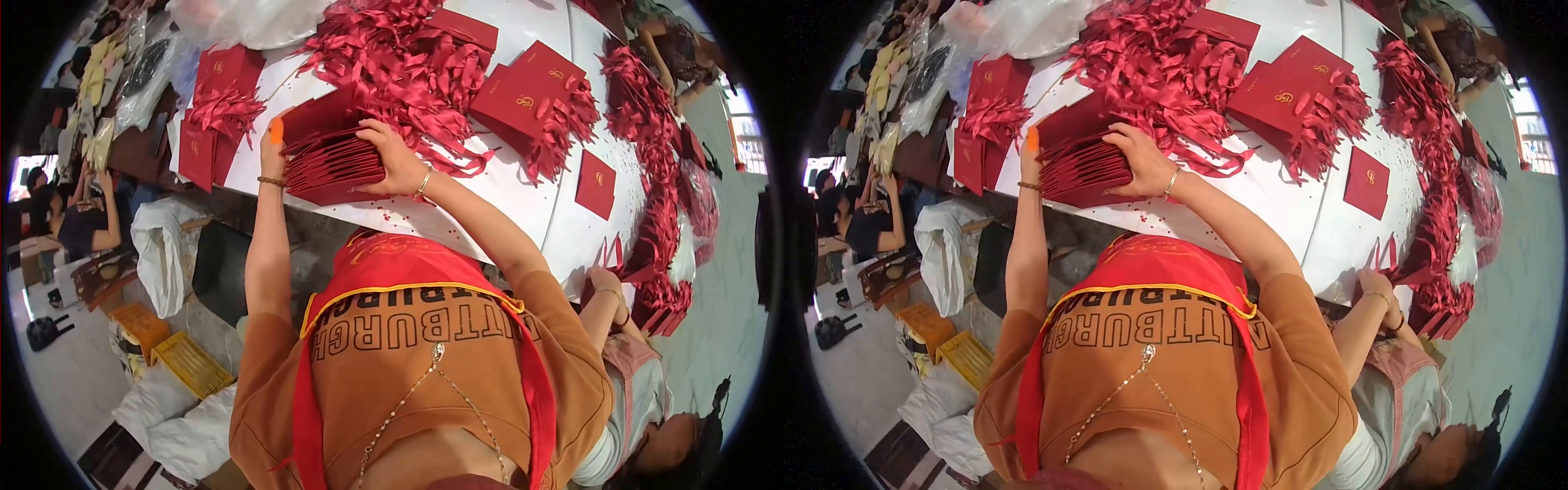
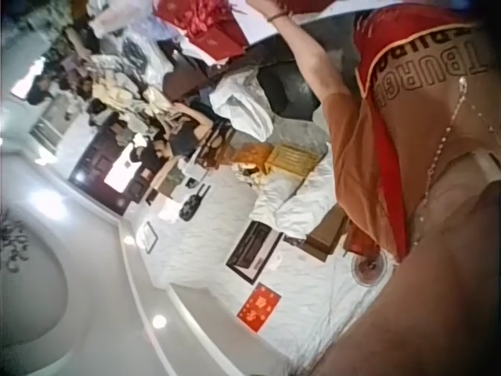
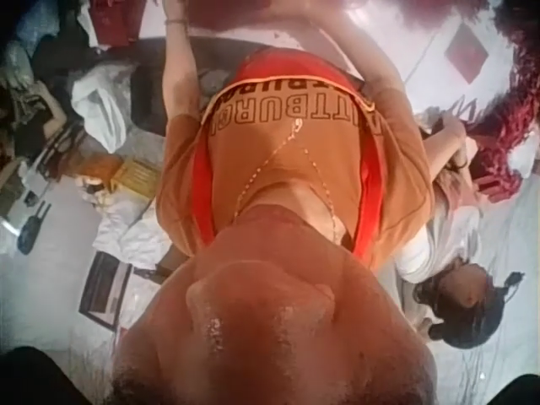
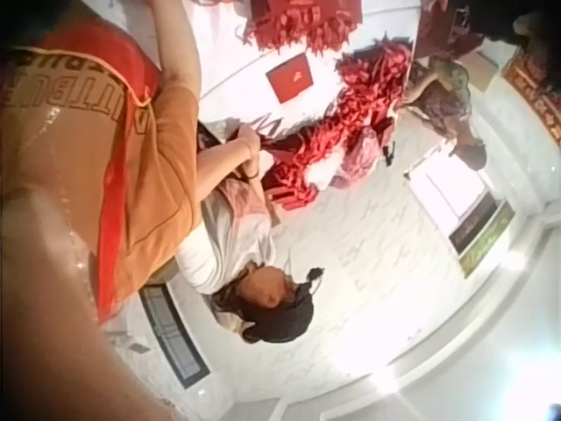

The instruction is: Tie red ribbons onto red envelopes and stack them.

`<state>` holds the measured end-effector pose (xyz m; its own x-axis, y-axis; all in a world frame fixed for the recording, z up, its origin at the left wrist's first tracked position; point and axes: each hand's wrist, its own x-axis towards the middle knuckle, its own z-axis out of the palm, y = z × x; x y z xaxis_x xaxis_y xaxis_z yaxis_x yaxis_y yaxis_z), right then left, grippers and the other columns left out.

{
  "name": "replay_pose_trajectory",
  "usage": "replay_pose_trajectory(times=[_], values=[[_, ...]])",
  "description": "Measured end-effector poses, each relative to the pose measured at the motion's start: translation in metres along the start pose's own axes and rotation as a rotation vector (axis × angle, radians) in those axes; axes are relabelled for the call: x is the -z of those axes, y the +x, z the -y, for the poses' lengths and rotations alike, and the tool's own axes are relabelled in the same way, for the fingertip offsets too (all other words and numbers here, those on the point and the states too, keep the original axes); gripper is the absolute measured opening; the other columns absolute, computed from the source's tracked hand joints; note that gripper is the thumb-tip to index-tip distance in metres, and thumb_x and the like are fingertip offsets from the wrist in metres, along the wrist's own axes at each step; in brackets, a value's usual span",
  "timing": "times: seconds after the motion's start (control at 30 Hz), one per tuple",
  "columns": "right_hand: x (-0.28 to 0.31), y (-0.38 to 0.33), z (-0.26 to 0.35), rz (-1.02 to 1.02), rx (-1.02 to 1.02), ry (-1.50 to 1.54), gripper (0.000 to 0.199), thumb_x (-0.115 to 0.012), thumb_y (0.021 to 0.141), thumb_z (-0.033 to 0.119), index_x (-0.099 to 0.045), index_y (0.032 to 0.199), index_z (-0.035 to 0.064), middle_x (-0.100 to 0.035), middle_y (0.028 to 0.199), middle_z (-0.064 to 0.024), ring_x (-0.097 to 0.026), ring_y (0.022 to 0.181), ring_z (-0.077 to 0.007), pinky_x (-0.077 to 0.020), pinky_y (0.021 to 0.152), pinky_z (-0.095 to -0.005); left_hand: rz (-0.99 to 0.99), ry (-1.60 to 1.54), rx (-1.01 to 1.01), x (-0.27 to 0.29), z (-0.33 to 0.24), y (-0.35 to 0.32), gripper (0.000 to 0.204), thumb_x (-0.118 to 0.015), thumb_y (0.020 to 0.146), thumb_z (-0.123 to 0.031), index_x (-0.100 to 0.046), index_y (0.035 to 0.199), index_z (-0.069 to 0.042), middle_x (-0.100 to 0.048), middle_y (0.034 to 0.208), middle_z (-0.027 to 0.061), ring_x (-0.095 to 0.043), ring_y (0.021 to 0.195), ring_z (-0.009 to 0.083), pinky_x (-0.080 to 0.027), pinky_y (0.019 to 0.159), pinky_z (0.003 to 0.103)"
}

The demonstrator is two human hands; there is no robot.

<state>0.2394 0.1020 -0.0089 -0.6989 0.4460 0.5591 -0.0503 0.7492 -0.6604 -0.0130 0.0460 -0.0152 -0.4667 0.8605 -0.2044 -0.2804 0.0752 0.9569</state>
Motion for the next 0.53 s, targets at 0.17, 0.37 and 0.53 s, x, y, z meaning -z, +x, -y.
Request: replay_pose_trajectory(times=[0.17,0.37,0.53], values=[[0.001,0.001,0.005,0.022,-0.025,0.016,0.084,-0.077,0.054,0.029,-0.032,0.121,0.0072,-0.036,0.119,-0.0195,-0.039,0.108,-0.0365,-0.0349,0.09,-0.0416,0.26,0.05,-0.097,-0.001,-0.008,-0.003,0.03,-0.056,0.084,-0.018,-0.054,0.106,0.002,-0.06,0.096,0.0102,-0.058,0.088,0.0157,-0.047,0.075,0.026],[0.0,0.0,0.004,0.015,0.014,0.047,0.084,-0.078,0.054,0.027,-0.031,0.121,0.0073,-0.037,0.116,-0.0187,-0.039,0.107,-0.0359,-0.0354,0.09,-0.0407,0.024,-0.083,-0.221,0.001,-0.016,0.0,0.011,-0.057,0.081,-0.004,-0.056,0.09,0.001,-0.061,0.089,0.0088,-0.059,0.08,0.0163,-0.05,0.07,0.029],[-0.003,0.002,0.003,0.036,0.018,0.074,0.084,-0.078,0.054,0.025,-0.03,0.121,0.0073,-0.037,0.116,-0.0185,-0.039,0.107,-0.0353,-0.0349,0.091,-0.0406,0.237,0.038,-0.245,0.022,0.004,0.005,0.017,-0.056,0.081,-0.002,-0.053,0.098,-0.002,-0.059,0.096,0.0068,-0.056,0.09,0.0142,-0.043,0.084,0.028]])
